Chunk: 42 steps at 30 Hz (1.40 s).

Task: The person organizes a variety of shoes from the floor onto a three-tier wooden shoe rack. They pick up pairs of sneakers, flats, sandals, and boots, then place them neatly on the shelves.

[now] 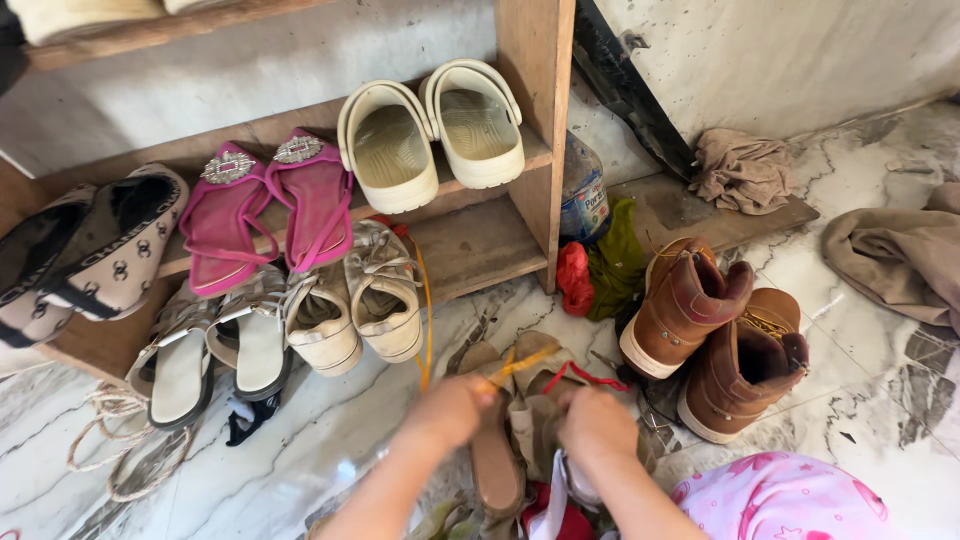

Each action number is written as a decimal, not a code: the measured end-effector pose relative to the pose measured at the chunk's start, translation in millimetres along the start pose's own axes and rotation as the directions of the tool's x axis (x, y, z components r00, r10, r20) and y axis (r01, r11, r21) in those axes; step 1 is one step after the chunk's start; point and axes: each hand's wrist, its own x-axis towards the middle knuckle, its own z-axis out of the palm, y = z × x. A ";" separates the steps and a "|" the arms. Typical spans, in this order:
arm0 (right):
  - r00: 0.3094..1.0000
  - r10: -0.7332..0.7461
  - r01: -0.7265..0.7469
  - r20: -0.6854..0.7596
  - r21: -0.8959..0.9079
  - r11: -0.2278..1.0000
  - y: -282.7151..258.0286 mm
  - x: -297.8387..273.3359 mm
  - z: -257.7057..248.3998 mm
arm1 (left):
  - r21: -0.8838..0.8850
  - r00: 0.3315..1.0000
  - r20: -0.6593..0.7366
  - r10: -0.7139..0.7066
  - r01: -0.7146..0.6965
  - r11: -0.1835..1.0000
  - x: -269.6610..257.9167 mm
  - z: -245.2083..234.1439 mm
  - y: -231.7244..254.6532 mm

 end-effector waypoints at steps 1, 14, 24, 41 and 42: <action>0.998 -0.030 0.033 -0.052 0.059 0.998 -0.3 -2.7 -3.6 | -0.104 0.998 -0.054 0.015 -0.021 0.994 -4.6 -12.8 -6.2; 0.825 -0.519 0.480 -0.226 0.763 0.432 -82.6 -10.5 -10.8 | -0.681 0.975 0.040 0.218 -0.133 0.720 -37.2 -16.8 -8.9; 0.864 -0.483 0.396 0.140 0.403 0.825 -12.6 43.3 -27.4 | -0.050 0.862 0.499 0.088 -0.073 0.996 -87.3 -38.5 -71.6; 0.167 -0.275 0.908 0.947 -0.039 0.418 17.6 12.7 93.0 | 0.081 0.914 -0.071 0.400 -0.394 0.915 -95.6 -32.8 -5.4; 0.201 -0.254 0.912 0.946 -0.086 0.401 14.3 8.0 92.9 | -0.063 0.909 -0.083 0.408 -0.413 0.908 -93.1 -27.3 -1.0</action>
